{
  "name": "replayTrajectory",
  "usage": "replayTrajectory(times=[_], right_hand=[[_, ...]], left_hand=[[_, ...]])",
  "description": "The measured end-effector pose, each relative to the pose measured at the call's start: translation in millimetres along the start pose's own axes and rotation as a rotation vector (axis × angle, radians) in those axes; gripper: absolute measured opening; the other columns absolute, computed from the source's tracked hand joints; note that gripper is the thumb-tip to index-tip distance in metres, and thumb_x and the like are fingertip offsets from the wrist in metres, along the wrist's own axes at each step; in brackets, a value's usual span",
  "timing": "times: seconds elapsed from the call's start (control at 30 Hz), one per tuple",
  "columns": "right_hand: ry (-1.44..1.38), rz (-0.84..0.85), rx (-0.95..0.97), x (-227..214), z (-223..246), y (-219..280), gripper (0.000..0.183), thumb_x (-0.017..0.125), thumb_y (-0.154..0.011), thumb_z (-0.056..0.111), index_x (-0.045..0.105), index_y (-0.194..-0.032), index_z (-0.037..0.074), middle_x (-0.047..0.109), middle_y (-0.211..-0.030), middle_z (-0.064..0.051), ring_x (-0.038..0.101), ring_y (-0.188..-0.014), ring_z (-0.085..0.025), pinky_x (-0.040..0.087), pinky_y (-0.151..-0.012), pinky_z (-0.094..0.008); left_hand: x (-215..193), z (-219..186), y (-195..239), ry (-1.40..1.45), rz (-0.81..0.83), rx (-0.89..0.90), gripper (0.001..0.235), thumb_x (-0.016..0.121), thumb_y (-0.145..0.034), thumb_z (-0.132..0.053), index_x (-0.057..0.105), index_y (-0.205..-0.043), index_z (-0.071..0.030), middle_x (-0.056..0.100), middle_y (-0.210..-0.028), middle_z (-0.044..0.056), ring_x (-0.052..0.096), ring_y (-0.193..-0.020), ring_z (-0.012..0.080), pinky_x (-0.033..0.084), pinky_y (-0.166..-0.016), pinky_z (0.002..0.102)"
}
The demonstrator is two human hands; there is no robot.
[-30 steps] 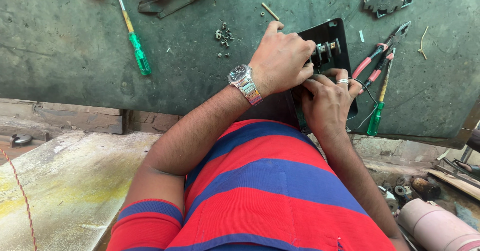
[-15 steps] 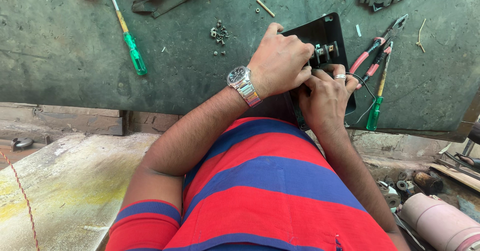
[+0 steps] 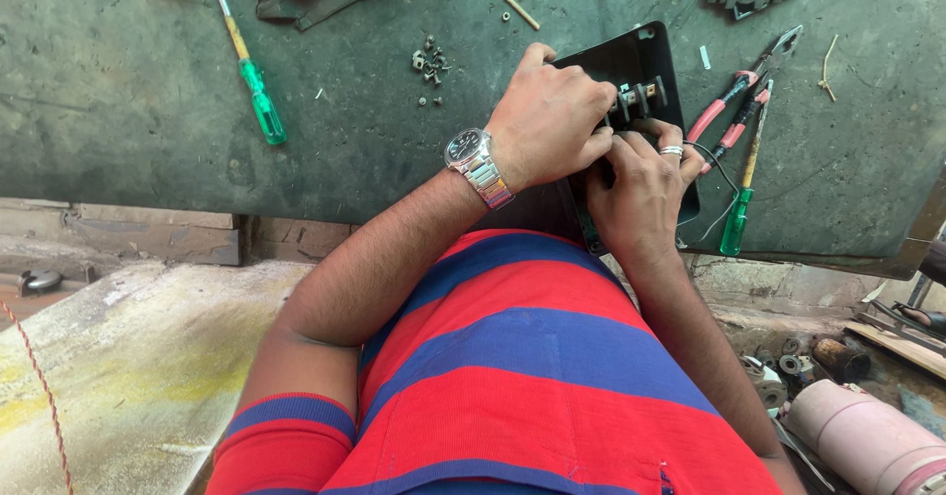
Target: The person uses a screwdriver to tighten screws on an electrical component inside a black plastic housing. They repeatedly adjust the component and tighten multiple screws while holding the housing steady.
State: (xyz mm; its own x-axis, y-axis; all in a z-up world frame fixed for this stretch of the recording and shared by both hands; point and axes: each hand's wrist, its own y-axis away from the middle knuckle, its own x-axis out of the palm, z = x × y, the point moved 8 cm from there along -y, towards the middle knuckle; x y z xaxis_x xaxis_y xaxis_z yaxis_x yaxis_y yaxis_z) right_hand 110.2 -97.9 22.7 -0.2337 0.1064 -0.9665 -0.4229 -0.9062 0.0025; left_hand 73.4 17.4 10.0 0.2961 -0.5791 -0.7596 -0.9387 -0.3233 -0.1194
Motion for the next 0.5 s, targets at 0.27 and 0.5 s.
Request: replayTrajectory(times=[0.27,0.5], right_hand=[[-0.348,-0.066,0.012,-50,-17,2,0.018,0.073,-0.094,0.003,0.074,-0.112,0.004,0.072,-0.117,-0.012,0.066,-0.118,-0.031,0.051,-0.105,-0.043],[-0.319,0.062,0.038,-67,-46,-10,0.018,0.067,-0.099,-0.003,0.074,-0.114,0.003,0.074,-0.114,-0.012,0.074,-0.095,-0.026,0.058,-0.077,-0.034]], left_hand=[[-1,-2,-1,-0.025,0.028,-0.006,0.02,0.071,-0.08,-0.03,0.07,-0.075,-0.011,0.069,-0.067,0.01,0.07,-0.073,0.0303,0.044,-0.095,0.053],[-3,-2,-2,-0.017,0.047,0.001,0.02,0.072,-0.081,-0.031,0.07,-0.076,-0.011,0.069,-0.068,0.01,0.07,-0.074,0.0301,0.043,-0.094,0.053]])
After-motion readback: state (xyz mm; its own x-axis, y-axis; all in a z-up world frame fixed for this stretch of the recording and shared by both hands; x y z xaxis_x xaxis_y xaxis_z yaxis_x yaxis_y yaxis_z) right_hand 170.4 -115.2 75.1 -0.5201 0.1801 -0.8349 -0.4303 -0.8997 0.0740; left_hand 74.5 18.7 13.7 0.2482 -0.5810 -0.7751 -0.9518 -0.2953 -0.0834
